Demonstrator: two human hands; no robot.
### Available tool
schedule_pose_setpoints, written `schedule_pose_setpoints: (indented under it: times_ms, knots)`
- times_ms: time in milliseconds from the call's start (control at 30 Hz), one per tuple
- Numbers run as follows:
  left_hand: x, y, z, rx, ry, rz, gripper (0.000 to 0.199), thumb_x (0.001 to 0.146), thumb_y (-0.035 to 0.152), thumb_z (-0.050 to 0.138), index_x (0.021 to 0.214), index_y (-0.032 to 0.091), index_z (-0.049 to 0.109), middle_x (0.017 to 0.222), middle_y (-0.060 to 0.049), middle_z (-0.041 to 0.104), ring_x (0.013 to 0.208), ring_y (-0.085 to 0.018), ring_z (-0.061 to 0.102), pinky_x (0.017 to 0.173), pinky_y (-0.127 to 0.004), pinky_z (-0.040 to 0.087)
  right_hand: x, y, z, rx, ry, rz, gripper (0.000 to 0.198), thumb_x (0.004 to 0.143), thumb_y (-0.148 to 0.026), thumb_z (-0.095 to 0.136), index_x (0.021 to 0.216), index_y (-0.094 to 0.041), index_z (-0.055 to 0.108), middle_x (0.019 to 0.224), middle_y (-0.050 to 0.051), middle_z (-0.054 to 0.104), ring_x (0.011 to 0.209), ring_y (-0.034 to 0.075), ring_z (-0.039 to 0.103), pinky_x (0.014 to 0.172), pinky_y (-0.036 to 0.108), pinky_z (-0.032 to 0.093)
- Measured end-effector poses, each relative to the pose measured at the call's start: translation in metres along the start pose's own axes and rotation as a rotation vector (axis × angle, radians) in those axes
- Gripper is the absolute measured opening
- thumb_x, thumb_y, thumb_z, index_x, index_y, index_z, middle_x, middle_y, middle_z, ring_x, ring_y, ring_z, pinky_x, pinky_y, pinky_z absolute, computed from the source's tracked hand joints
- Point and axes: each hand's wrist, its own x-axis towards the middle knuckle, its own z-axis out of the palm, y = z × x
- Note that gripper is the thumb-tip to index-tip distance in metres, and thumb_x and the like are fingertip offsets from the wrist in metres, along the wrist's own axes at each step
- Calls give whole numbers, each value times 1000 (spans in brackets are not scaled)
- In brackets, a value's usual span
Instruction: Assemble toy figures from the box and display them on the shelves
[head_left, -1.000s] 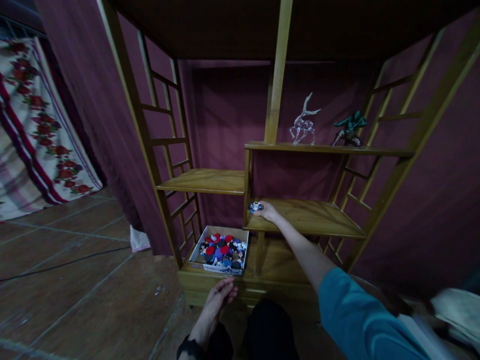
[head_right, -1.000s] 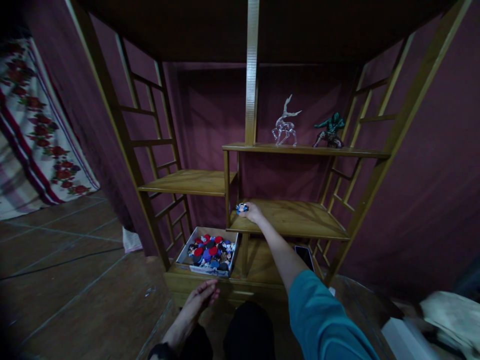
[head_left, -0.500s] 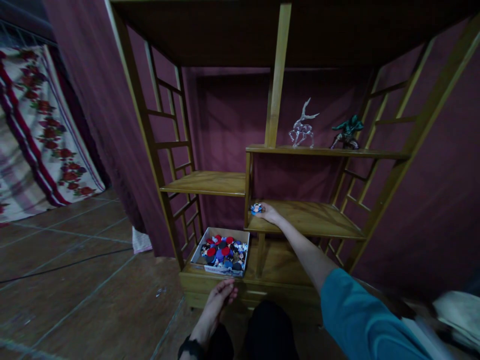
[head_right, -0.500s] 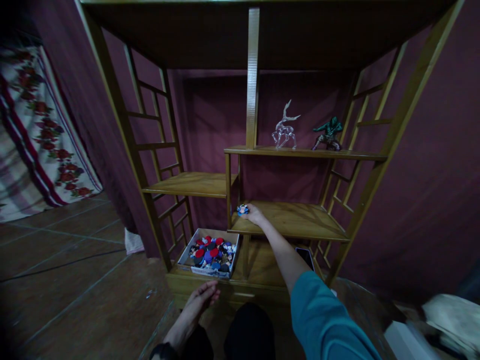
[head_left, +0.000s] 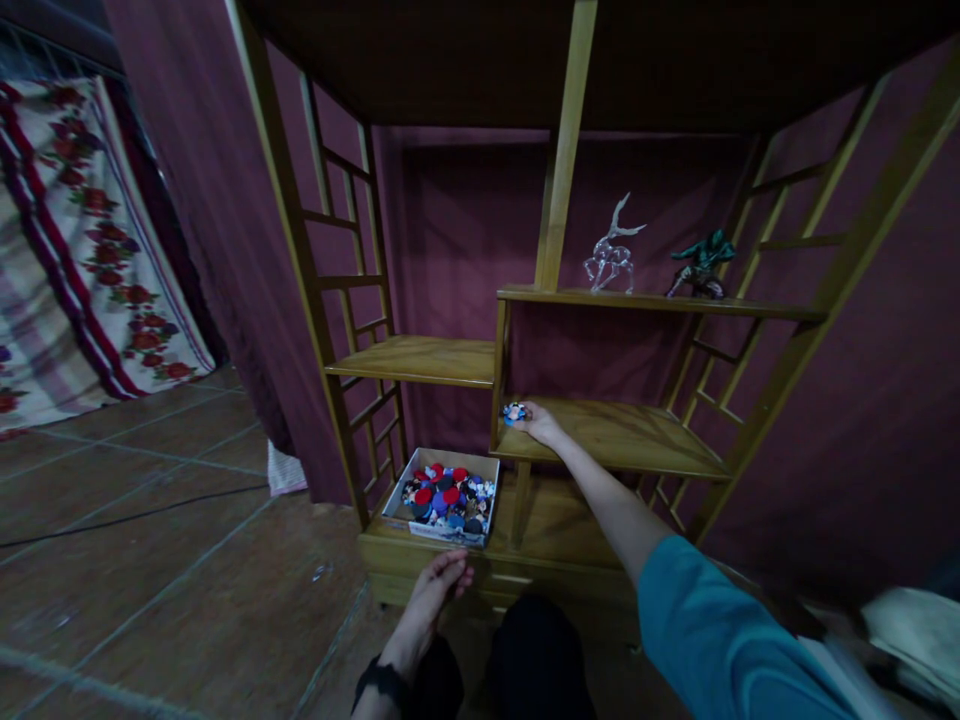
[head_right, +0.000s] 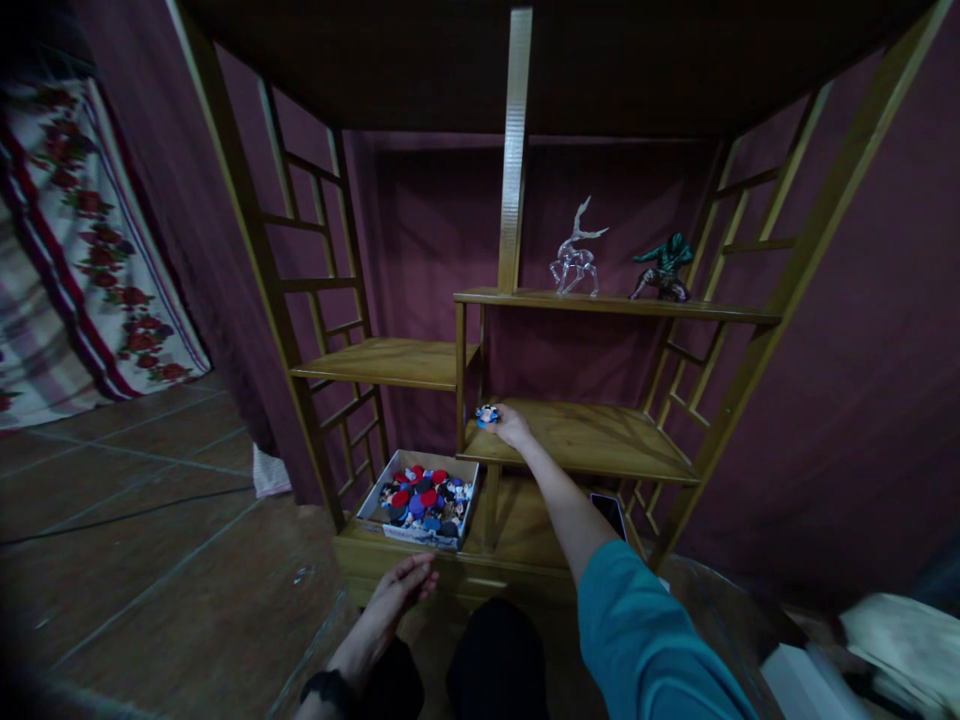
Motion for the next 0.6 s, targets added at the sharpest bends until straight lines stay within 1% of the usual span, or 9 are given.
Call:
schedule_pose_setpoints:
  times_ms: [200, 367, 600]
  knots:
    - [1, -2, -3, 27, -3, 2, 45, 57, 37, 73, 95, 14, 63, 78, -8, 67, 64, -13, 61, 57, -22, 42, -3, -4, 0, -27, 4, -5, 34, 56, -13, 69, 89, -18, 61, 84, 0, 67, 80, 16, 61, 83, 35, 45]
    - [4, -5, -4, -4, -26, 12, 44, 57, 35, 73, 94, 14, 61, 76, -7, 66, 63, -12, 60, 58, -22, 42, -7, -11, -2, -41, 28, 17, 37, 55, -13, 70, 91, -19, 62, 83, 1, 68, 79, 17, 61, 81, 36, 47]
    - [2, -3, -2, -5, -26, 5, 44, 58, 36, 73, 94, 14, 62, 76, -7, 66, 63, -12, 60, 59, -21, 41, -8, -12, -4, -59, 14, 24, 42, 56, -17, 70, 97, -19, 60, 87, 1, 68, 81, 17, 62, 82, 34, 46]
